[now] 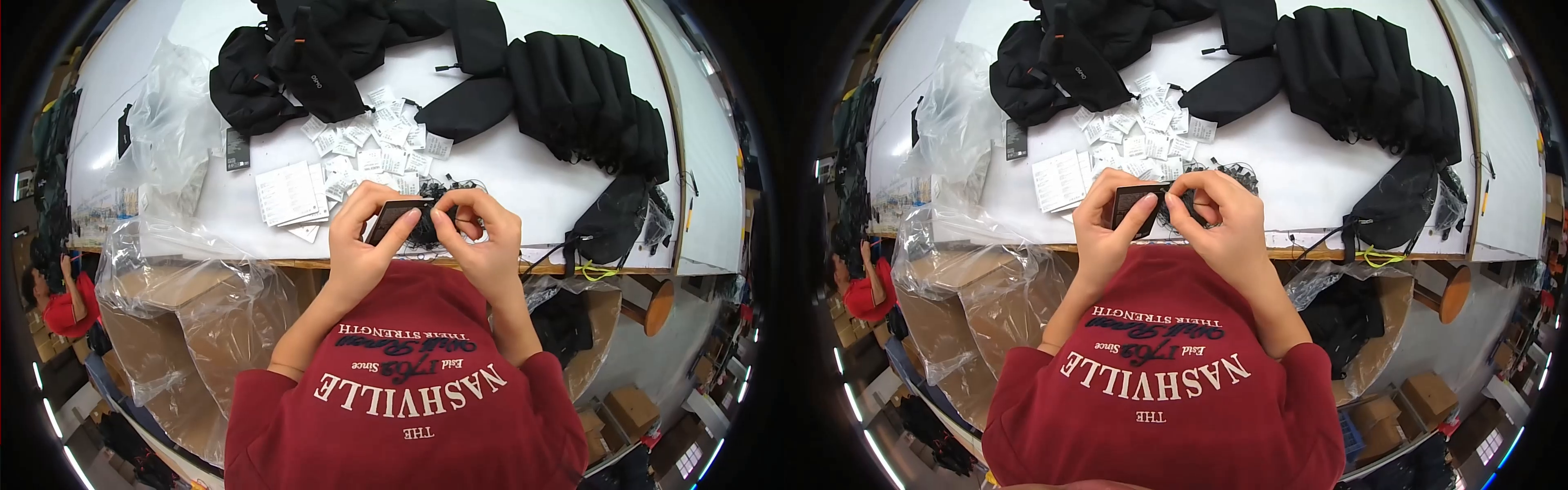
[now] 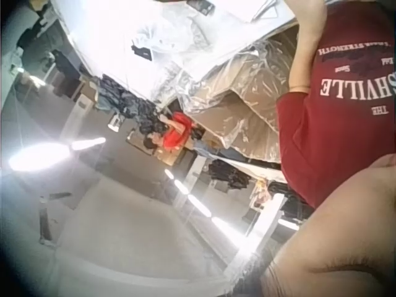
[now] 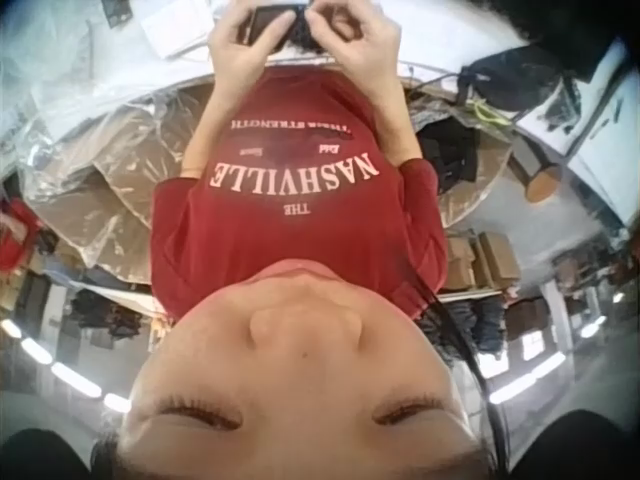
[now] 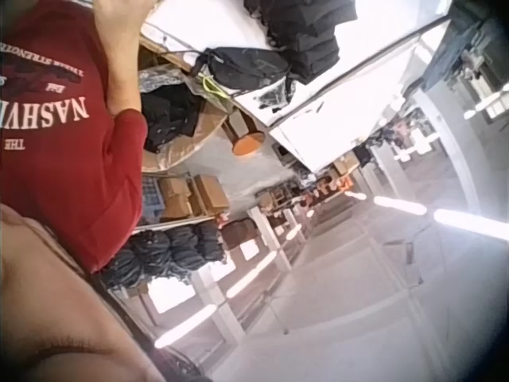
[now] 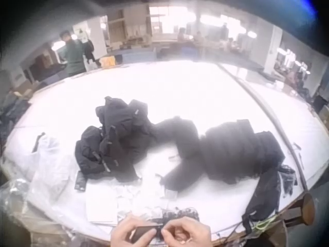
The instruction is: The recorder attaches product labels and mesh components to black pouches on a production table.
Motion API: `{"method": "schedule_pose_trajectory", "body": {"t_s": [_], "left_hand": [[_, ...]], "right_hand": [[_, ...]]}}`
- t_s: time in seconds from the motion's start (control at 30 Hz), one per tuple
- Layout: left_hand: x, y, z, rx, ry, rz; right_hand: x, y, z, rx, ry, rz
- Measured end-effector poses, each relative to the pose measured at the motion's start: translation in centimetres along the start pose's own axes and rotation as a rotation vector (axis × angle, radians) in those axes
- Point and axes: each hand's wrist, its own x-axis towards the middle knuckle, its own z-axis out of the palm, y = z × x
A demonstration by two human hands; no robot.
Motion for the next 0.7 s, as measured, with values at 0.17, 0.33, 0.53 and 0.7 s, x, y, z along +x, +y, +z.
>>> {"method": "schedule_pose_trajectory", "body": {"t_s": [0.17, 0.33, 0.53, 0.7], "left_hand": [[-0.5, 0.1, 0.4, -0.099, 0.084, 0.015], [-0.5, -0.2, -0.3, 0.051, 0.067, 0.203], [-1.0, -0.2, -0.2, 0.153, 0.062, 0.359], [-1.0, 0.1, 0.0, 0.278, 0.095, 0.505]], "right_hand": [[-0.1, 0.4, 0.2, -0.046, -0.012, -0.041], [-0.3, 0.1, 0.5, -0.062, 0.008, -0.053], [-0.9, 0.2, 0.1, 0.068, -0.015, -0.03], [-1.5, 0.0, 0.1, 0.066, 0.045, -0.014]]}}
